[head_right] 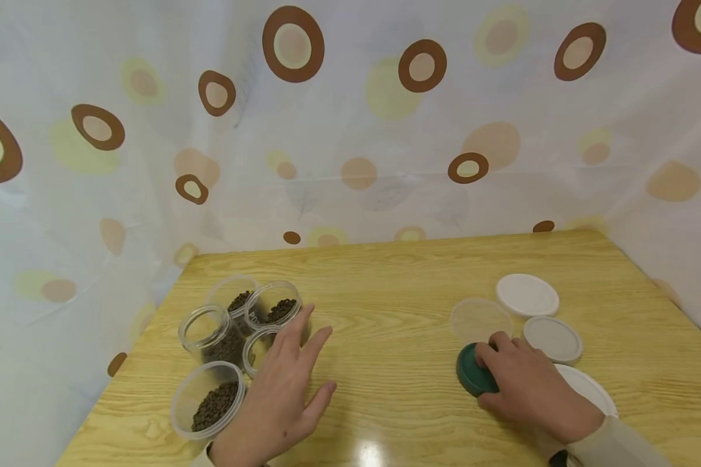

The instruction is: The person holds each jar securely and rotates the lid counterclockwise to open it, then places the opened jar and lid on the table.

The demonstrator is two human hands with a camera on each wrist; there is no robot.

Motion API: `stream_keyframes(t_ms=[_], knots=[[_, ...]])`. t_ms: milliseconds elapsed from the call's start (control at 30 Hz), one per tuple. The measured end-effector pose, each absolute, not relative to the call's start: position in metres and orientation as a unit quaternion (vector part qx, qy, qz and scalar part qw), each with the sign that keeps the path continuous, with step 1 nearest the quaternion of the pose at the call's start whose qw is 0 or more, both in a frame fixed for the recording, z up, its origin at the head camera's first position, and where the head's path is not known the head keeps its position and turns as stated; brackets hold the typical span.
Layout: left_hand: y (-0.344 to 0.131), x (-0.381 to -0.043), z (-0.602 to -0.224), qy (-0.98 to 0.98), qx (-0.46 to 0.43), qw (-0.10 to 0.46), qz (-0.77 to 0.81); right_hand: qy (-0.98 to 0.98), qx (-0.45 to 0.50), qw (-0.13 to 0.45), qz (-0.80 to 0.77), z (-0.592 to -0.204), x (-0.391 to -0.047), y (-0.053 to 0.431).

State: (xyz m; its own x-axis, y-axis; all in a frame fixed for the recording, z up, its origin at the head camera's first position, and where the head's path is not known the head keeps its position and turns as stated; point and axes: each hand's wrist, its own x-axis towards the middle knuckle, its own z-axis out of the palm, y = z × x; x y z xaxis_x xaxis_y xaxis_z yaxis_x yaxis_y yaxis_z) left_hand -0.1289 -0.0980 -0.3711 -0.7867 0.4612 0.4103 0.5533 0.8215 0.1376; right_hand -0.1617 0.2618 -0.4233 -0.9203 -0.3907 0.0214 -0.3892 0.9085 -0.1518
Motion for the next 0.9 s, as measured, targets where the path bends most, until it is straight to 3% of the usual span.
stream_keyframes(t_ms=[467, 667, 900], knots=[[-0.096, -0.129, -0.372, -0.941, -0.26, 0.174, -0.128, 0.981, -0.18, 0.027, -0.067, -0.422, -0.164, 0.268], [-0.095, -0.129, -0.374, -0.944, -0.234, 0.199, -0.121, 0.981, -0.185, 0.009, -0.06, -0.418, -0.155, 0.266], [-0.096, -0.129, -0.373, -0.944, -0.225, 0.212, -0.113, 0.961, -0.27, 0.007, -0.062, -0.404, -0.14, 0.252]])
